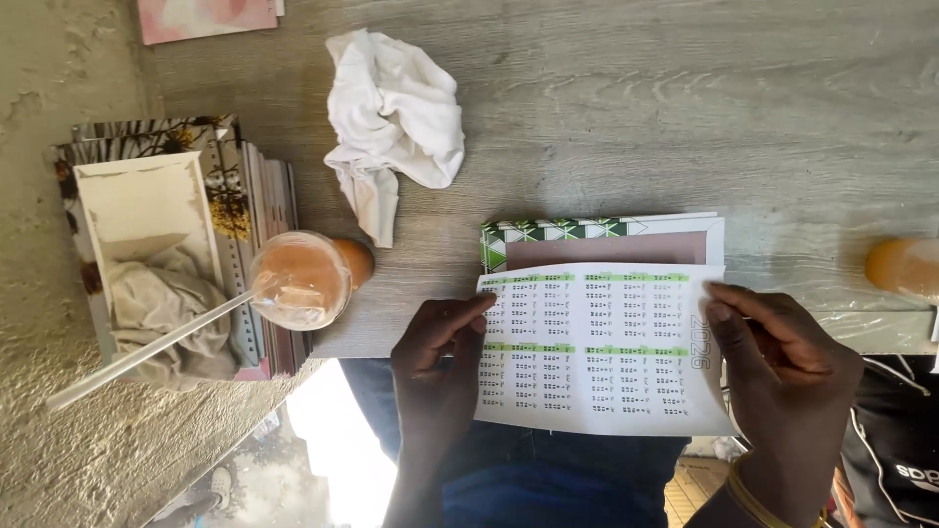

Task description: The person wipes the surface of a 2026 calendar with a white cloth. They repeatedly pick up the calendar, wipe it, and place it back on the table.

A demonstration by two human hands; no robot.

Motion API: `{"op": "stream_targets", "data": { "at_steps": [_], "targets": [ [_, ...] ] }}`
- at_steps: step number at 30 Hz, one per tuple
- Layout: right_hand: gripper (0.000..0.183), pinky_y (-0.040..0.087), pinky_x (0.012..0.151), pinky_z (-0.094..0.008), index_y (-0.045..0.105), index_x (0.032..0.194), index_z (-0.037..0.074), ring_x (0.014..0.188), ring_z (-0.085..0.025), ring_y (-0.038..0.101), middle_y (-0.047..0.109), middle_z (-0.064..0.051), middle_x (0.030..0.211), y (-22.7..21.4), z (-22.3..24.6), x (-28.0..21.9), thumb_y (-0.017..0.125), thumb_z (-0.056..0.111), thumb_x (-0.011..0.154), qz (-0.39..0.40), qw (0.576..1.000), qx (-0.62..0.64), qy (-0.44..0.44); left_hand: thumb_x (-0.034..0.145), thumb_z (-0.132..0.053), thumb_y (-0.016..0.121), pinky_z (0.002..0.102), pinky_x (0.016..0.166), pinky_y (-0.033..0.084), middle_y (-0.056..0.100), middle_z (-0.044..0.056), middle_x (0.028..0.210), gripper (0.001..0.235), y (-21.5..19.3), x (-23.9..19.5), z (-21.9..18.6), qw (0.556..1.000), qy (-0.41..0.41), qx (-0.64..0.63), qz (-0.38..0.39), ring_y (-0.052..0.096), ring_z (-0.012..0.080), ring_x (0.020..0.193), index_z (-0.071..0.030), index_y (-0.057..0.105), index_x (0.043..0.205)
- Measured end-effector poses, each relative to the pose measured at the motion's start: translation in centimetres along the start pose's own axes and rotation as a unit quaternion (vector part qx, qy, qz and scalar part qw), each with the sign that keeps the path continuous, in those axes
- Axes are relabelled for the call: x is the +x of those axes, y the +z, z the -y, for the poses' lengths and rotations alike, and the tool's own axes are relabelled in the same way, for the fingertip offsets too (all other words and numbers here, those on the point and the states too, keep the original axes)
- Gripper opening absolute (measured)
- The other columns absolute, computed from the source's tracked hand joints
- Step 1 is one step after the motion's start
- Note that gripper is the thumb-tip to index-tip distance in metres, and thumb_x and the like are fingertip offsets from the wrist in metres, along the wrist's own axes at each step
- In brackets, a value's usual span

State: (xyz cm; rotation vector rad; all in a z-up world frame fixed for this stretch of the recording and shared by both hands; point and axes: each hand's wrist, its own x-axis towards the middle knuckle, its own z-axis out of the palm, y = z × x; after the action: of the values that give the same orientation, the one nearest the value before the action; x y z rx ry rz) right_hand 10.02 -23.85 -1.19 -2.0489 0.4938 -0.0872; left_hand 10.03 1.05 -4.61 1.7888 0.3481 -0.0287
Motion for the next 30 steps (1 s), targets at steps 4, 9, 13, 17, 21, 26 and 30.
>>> {"op": "stream_targets", "data": {
  "at_steps": [4,9,13,17,21,26,30],
  "targets": [
    [0.022,0.045,0.081,-0.023,0.072,0.127,-0.003,0.091,-0.013,0.059,0.068,-0.010,0.104,0.0,-0.9,0.9,0.069,-0.004,0.106,0.023,0.999,-0.011,-0.026,0.089,0.008,0.062,0.023,0.067,0.055,0.069,-0.001,0.092,0.037,-0.1,0.7,-0.1,1.000,-0.013,0.002,0.010,0.066,0.0099,0.080,-0.016,0.080,0.111],
    [0.023,0.040,0.077,-0.021,0.072,0.129,-0.002,0.085,-0.010,0.052,0.061,-0.006,0.094,0.3,-0.6,2.1,0.070,-0.004,0.107,0.024,0.999,-0.022,-0.013,0.089,0.007,0.061,0.022,0.063,0.056,0.070,0.000,0.091,0.036,0.6,1.5,-0.6,0.999,-0.029,0.007,0.012,0.067,0.0097,0.079,-0.015,0.080,0.110],
    [0.022,0.040,0.077,-0.022,0.072,0.129,-0.004,0.086,-0.012,0.053,0.062,-0.008,0.096,0.3,-0.7,2.8,0.070,-0.004,0.108,0.034,0.999,-0.035,-0.011,0.089,0.010,0.064,0.020,0.061,0.053,0.070,0.000,0.088,0.034,1.0,2.0,-0.7,1.000,-0.022,0.002,0.004,0.066,0.0084,0.077,-0.013,0.081,0.108],
    [0.023,0.037,0.077,-0.023,0.071,0.132,-0.004,0.084,-0.011,0.050,0.060,-0.007,0.093,0.4,-1.0,3.2,0.070,-0.004,0.109,0.037,0.998,-0.037,-0.016,0.088,0.010,0.062,0.020,0.060,0.054,0.070,0.001,0.087,0.034,1.3,2.3,-0.7,1.000,-0.022,0.007,0.009,0.064,0.0082,0.074,-0.011,0.081,0.108],
    [0.024,0.040,0.078,-0.023,0.071,0.132,-0.005,0.087,-0.013,0.053,0.062,-0.009,0.096,0.5,-1.2,3.8,0.070,-0.005,0.108,0.038,0.999,-0.037,-0.010,0.089,0.009,0.063,0.019,0.062,0.053,0.071,0.001,0.090,0.033,1.9,2.6,-0.3,1.000,-0.027,-0.007,-0.002,0.066,0.0076,0.077,-0.011,0.080,0.109],
    [0.023,0.042,0.080,-0.023,0.071,0.133,-0.006,0.093,-0.014,0.056,0.065,-0.012,0.106,0.6,-1.6,3.9,0.071,-0.007,0.109,0.039,0.998,-0.050,-0.016,0.093,0.001,0.066,0.020,0.060,0.052,0.071,0.001,0.095,0.027,2.0,2.7,-0.2,0.999,-0.030,0.015,0.003,0.065,0.0069,0.076,-0.014,0.079,0.111],
    [0.021,0.039,0.078,-0.024,0.072,0.133,-0.006,0.086,-0.013,0.052,0.061,-0.008,0.096,0.6,-1.8,3.8,0.072,-0.004,0.112,0.039,0.997,-0.062,-0.017,0.091,0.004,0.063,0.020,0.060,0.051,0.071,0.002,0.094,0.030,2.0,2.7,-0.6,0.999,-0.037,0.012,0.005,0.064,0.0072,0.075,-0.012,0.079,0.111]
  ]
}}
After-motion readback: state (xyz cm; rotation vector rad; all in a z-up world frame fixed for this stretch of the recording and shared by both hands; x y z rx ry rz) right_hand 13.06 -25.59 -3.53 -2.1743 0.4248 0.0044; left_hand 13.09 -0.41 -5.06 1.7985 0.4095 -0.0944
